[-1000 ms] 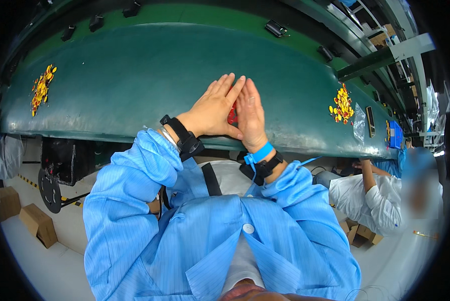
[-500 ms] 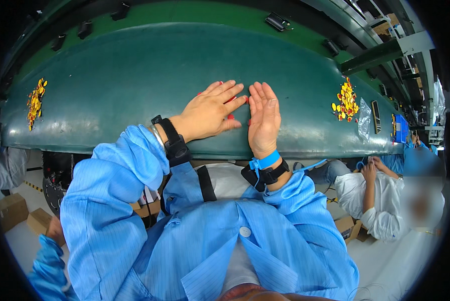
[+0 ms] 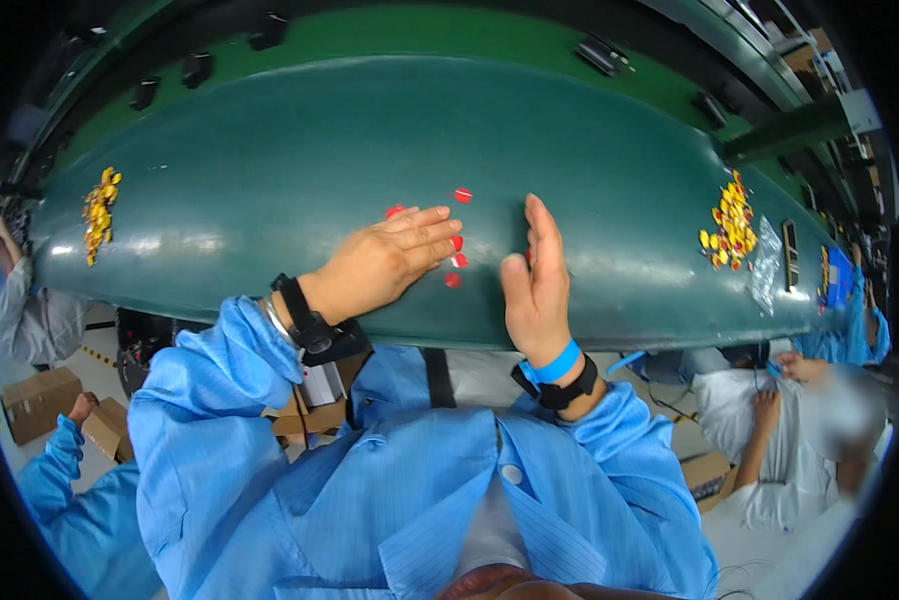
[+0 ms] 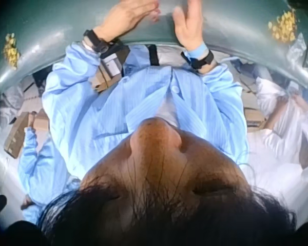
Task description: Manually assembling small electronic parts by attaching color-coded pieces to a plastic base at a conveyor belt.
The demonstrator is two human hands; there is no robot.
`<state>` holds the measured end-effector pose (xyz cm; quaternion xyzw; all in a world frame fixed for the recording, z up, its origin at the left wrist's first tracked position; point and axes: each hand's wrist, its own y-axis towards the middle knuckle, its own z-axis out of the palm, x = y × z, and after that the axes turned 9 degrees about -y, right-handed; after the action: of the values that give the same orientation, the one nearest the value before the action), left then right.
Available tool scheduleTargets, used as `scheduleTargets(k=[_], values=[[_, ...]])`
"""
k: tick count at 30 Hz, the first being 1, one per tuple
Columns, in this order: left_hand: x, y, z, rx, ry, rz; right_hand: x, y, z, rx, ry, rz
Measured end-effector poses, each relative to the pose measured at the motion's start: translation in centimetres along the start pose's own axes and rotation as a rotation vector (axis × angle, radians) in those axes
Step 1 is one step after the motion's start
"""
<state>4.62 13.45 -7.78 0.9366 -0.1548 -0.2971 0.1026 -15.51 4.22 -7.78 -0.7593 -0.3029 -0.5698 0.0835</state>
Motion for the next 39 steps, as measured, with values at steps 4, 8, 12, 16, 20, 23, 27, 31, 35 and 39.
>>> scheduleTargets(k=[4,8,12,16,20,23,27,31,35,39], values=[[0.8,-1.6,-0.5,-0.081,-0.028,-0.080,1.0,0.4,1.0,0.204,-0.513,-0.179],[1.0,-2.9,-1.1,-0.111,0.009,-0.110,1.9,0.7,1.9,0.366,-0.848,-0.208],[1.2,-4.9,-1.7,-0.159,0.072,-0.168,2.4,1.0,3.8,0.445,-1.025,-0.282],[2.0,-7.4,-2.2,-0.234,0.139,-0.182,2.9,1.7,6.6,0.508,-1.063,-0.382],[4.4,-8.3,-2.1,-0.278,0.241,-0.126,2.8,2.4,10.0,0.521,-1.073,-0.403],[6.2,-10.0,-2.6,-0.286,0.322,-0.143,3.4,3.6,14.3,0.552,-1.074,-0.494],[7.9,-13.9,-5.8,-0.318,0.276,-0.255,5.0,5.5,20.5,0.622,-1.021,-0.594],[10.5,-17.9,-8.7,-0.364,0.291,-0.332,6.3,7.1,26.3,0.663,-1.001,-0.693],[12.8,-21.8,-12.3,-0.394,0.254,-0.403,8.1,8.4,32.3,0.689,-0.981,-0.760],[15.1,-27.4,-15.1,-0.444,0.339,-0.416,10.4,8.0,38.9,0.720,-0.942,-0.850]])
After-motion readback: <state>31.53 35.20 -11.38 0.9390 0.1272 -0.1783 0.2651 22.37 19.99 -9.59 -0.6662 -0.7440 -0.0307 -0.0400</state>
